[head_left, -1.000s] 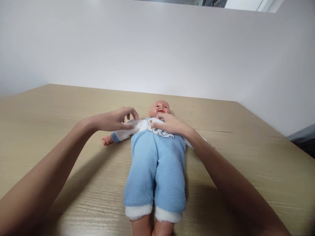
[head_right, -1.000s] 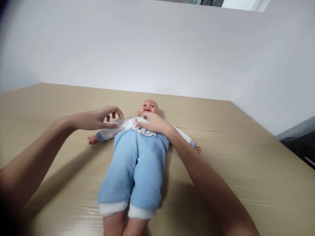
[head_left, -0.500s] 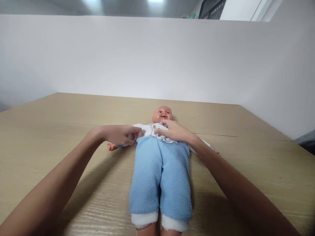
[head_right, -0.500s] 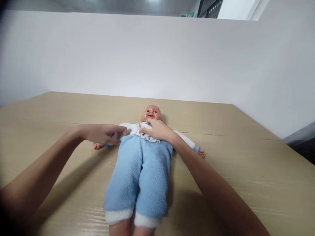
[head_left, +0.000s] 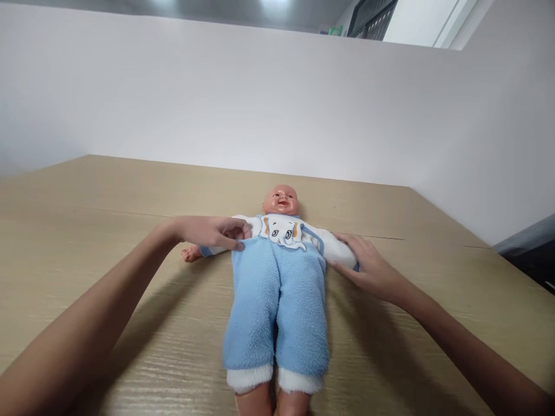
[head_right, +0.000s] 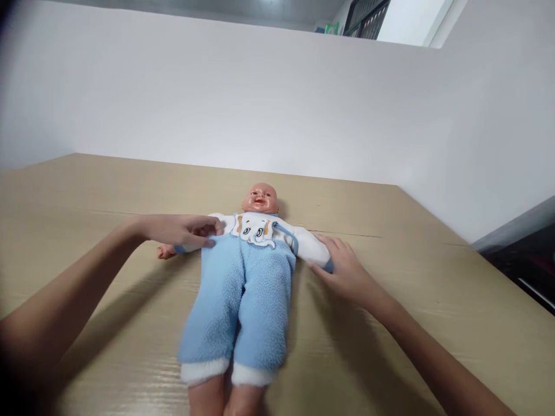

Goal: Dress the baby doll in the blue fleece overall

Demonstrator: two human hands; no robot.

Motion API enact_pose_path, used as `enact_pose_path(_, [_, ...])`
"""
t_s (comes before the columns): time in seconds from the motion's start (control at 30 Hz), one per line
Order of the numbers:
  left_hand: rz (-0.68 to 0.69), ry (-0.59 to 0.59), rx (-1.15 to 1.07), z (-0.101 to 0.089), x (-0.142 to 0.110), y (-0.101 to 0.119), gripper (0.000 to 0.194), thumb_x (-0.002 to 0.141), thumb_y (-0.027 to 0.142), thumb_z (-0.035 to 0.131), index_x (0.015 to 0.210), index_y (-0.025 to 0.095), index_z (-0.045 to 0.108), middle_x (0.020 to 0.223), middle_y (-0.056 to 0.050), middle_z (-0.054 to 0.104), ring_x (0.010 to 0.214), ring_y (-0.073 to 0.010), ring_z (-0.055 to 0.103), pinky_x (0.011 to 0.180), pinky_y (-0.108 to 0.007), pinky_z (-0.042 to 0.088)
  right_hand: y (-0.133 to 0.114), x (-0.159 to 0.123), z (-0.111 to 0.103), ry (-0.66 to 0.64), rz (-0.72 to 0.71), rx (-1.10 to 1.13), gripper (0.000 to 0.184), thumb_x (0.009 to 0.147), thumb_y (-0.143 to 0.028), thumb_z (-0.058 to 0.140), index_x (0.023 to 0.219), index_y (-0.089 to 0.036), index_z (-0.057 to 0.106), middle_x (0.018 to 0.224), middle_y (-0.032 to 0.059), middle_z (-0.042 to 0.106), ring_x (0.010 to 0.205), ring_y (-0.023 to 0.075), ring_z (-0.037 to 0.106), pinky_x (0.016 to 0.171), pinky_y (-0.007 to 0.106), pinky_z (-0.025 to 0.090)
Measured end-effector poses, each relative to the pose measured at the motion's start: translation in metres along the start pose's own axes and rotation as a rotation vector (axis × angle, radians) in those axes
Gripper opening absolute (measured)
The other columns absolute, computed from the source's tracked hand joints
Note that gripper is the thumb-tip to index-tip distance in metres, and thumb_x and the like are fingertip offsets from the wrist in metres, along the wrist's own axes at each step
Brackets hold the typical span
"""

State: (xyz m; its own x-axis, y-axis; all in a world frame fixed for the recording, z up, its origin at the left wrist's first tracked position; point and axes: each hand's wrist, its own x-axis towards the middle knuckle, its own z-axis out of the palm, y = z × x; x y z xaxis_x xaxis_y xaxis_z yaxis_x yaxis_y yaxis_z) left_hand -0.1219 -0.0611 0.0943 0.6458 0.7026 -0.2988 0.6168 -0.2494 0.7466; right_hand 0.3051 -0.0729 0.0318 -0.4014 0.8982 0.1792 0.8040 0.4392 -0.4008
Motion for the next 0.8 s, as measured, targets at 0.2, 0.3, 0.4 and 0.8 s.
enact_pose_path(0.2, [-0.113, 0.251, 0.373, 0.007, 0.005, 0.016, 0.024, 0.091, 0.042, 0.061, 0.104, 0.023, 0.064, 0.1, -0.009, 0.07, 0.093, -0.0309, 0.067, 0.082, -0.041, 0.051, 0.056, -0.049, 0.007, 0.134, 0.001, 0.04, 0.055, 0.097, -0.051, 0.065, 0.143, -0.021, 0.062, 0.143, 0.0203, 0.07, 0.134, 0.043, 0.064, 0.117, 0.061, 0.049])
enact_pose_path(0.3, [0.068, 0.517, 0.51, 0.023, 0.02, 0.034, 0.025, 0.099, 0.038, 0.051, 0.113, 0.022, 0.065, 0.117, -0.011, 0.07, 0.115, -0.0331, 0.064, 0.1, -0.046, 0.051, 0.062, -0.05, 0.005, 0.139, -0.021, 0.094, 0.043, 0.096, -0.047, 0.067, 0.132, -0.022, 0.069, 0.131, 0.0178, 0.075, 0.124, 0.041, 0.069, 0.112, 0.059, 0.052])
enact_pose_path(0.4, [0.288, 0.681, 0.557, 0.045, 0.048, 0.06, 0.023, 0.103, 0.031, 0.052, 0.121, 0.02, 0.062, 0.127, -0.012, 0.068, 0.129, -0.032, 0.058, 0.112, -0.047, 0.049, 0.06, -0.045, 0.002, 0.127, 0.014, 0.206, 0.041, 0.093, -0.046, 0.074, 0.126, -0.024, 0.071, 0.126, 0.0147, 0.078, 0.116, 0.038, 0.073, 0.106, 0.055, 0.056])
enact_pose_path(0.8, [0.375, 0.601, 0.615, 0.077, 0.136, 0.066, 0.018, 0.11, 0.029, 0.055, 0.117, 0.018, 0.067, 0.118, -0.012, 0.077, 0.112, -0.031, 0.068, 0.101, -0.046, 0.051, 0.019, 0.022, 0.009, 0.346, 0.132, 1.0, 0.059, 0.077, -0.06, 0.096, 0.119, -0.027, 0.071, 0.133, 0.0081, 0.077, 0.133, 0.0293, 0.069, 0.123, 0.044, 0.051])
